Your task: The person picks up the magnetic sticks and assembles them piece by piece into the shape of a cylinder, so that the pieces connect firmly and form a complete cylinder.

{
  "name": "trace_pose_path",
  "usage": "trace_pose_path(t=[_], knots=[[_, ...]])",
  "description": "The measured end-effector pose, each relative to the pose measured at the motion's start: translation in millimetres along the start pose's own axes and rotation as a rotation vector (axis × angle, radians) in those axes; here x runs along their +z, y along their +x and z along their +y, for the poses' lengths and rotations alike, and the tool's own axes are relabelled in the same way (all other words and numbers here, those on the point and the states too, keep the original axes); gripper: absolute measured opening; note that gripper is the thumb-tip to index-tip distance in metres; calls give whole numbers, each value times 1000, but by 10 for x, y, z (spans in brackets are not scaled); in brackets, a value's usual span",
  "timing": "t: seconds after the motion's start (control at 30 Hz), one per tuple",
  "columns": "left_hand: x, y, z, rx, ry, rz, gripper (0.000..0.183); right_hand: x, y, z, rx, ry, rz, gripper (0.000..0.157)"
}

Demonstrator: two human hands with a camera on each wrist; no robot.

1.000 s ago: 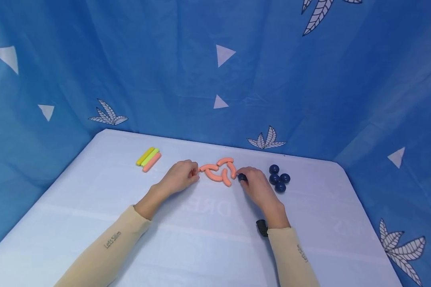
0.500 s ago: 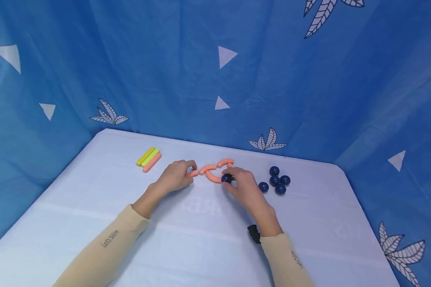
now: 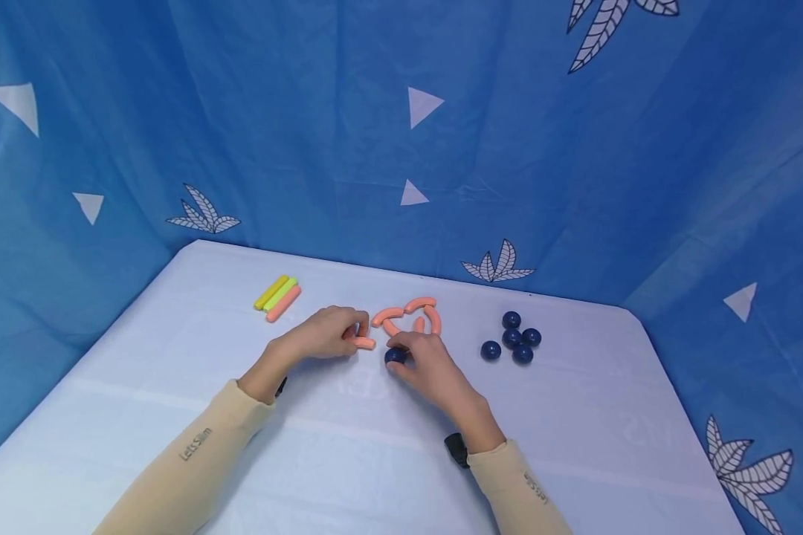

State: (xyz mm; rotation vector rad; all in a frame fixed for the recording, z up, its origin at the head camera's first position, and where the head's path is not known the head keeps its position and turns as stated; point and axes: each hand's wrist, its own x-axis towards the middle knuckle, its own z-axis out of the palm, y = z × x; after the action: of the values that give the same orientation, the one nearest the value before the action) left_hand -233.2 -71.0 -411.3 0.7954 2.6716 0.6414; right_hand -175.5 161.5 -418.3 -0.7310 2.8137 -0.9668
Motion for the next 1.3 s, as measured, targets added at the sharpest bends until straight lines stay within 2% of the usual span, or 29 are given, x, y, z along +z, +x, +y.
trace_pose_path(t=[0.17,0.57,0.73,0.9,1.07,1.17,1.3], knots=[[52,16,47,63,-63,-29,16,18,3,21,-22,25,-7,30],[140,34,94,175,-131,13,11,37,12,21,-45,52,-29,30],[106,15,88,117,-176,-22,15,-10,-8,31,-22,57,-9,31],[33,-3,28,31,-192,-54,16,-95,-21,83,7,-1,66,26],[-45,-23,-43,-32,-181,-88,16,-134,-13,145,-29,-76,150,18],[-94,-49,-79,-85,-200,-115,16,-125,-4,174,-55,-85,186,17],[-148,-94,-111,-142,-235,-152,19,-87,6,204,-82,-125,132,30]])
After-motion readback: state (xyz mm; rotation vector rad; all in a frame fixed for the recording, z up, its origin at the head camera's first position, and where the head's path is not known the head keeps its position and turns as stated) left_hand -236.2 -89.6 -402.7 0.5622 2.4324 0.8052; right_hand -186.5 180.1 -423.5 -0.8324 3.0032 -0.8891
